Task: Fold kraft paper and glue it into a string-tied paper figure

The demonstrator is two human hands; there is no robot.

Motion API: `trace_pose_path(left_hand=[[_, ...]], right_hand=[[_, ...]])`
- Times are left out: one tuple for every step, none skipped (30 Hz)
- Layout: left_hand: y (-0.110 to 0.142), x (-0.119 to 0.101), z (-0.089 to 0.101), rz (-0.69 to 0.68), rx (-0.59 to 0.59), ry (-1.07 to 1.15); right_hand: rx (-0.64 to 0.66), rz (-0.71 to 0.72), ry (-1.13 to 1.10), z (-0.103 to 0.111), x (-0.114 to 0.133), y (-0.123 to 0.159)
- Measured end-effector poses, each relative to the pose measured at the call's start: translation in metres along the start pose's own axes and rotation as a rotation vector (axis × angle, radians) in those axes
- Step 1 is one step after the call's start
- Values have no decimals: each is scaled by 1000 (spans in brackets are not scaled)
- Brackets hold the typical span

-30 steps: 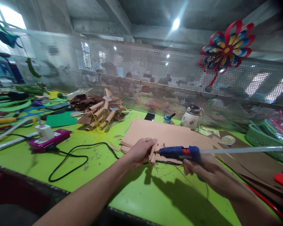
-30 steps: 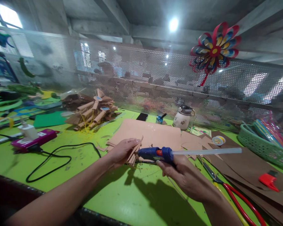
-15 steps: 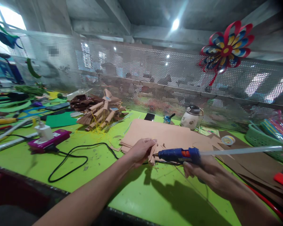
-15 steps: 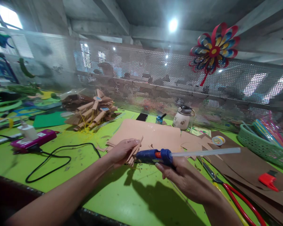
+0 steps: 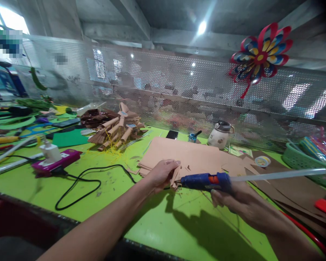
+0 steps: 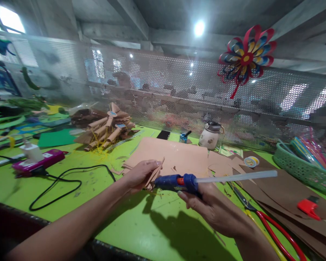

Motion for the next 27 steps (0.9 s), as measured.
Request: trace_pose_path(left_hand=[[0, 0, 0, 4, 0, -1], [0, 0, 0, 7, -3, -4], [0, 0, 0, 10, -8, -8], [1, 0, 0, 13, -12, -10], [1, 1, 1, 15, -14, -12], [1, 1, 1, 17, -17, -12], [1, 1, 2, 18, -20, -13], [0, 2, 2, 20, -24, -14], [0, 2, 3, 21, -28, -15], [0, 3, 4, 20, -31, -17], [-1, 3, 5, 14, -32, -17], [-1, 3, 5, 8, -30, -17], [-1, 3, 5, 5, -26, -17], [-2, 3, 5, 1, -23, -15], [-2, 3, 5, -1, -22, -14], [-2, 2, 5, -1, -23, -14], [-2, 2, 5, -2, -26, -15], [-2, 2, 5, -2, -29, -16], [-2, 1, 5, -3, -30, -15], [-1, 1, 4, -1, -31, -15], [-1, 0, 4, 4, -33, -15], [0, 0, 3, 7, -35, -17], [1, 0, 3, 10, -38, -19], [1, 0, 3, 12, -39, -21], [1, -1, 2, 11, -40, -22], [1, -1, 2, 8, -39, -23], [1, -2, 2, 2, -36, -23]], right_hand=[[5, 3, 2, 0, 1, 0], [9, 6, 7, 0, 2, 0], [14, 8, 15, 0, 3, 0], [15, 10, 23, 0, 4, -1], [12, 13, 29, 0, 5, -1], [9, 15, 32, 0, 6, -1], [4, 15, 34, 0, 6, -1], [-2, 15, 34, 1, 6, 0], [-6, 17, 30, 1, 6, 0], [-6, 20, 25, 1, 6, 0], [-3, 20, 20, 1, 6, 0], [1, 20, 16, 1, 5, 0], [7, 18, 10, 0, 5, 1], [16, 16, 4, 0, 4, 1], [26, 12, 1, -1, 4, 0], [34, 8, -2, -1, 3, 0], [43, 5, -3, -2, 3, 0], [54, 3, 1, -2, 3, 0], [63, -2, 8, -3, 3, 0], [71, -8, 16, -3, 2, -1], [77, -11, 23, -3, 2, -1], [85, -13, 27, -4, 2, -1], [89, -15, 30, -4, 3, -1], [88, -16, 31, -4, 3, -1], [88, -16, 30, -3, 3, -1], [88, -17, 27, -4, 3, -1], [86, -20, 24, -4, 3, -1]])
Point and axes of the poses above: each hand's wrist, its own y-axis away from the middle knuckle, its own z-axis out of the back of the hand, x = y × z, the point moved 9 cm from there along -y, towards the middle knuckle, and after that the axes turned 2 degrees about x, right-handed, at the moved point
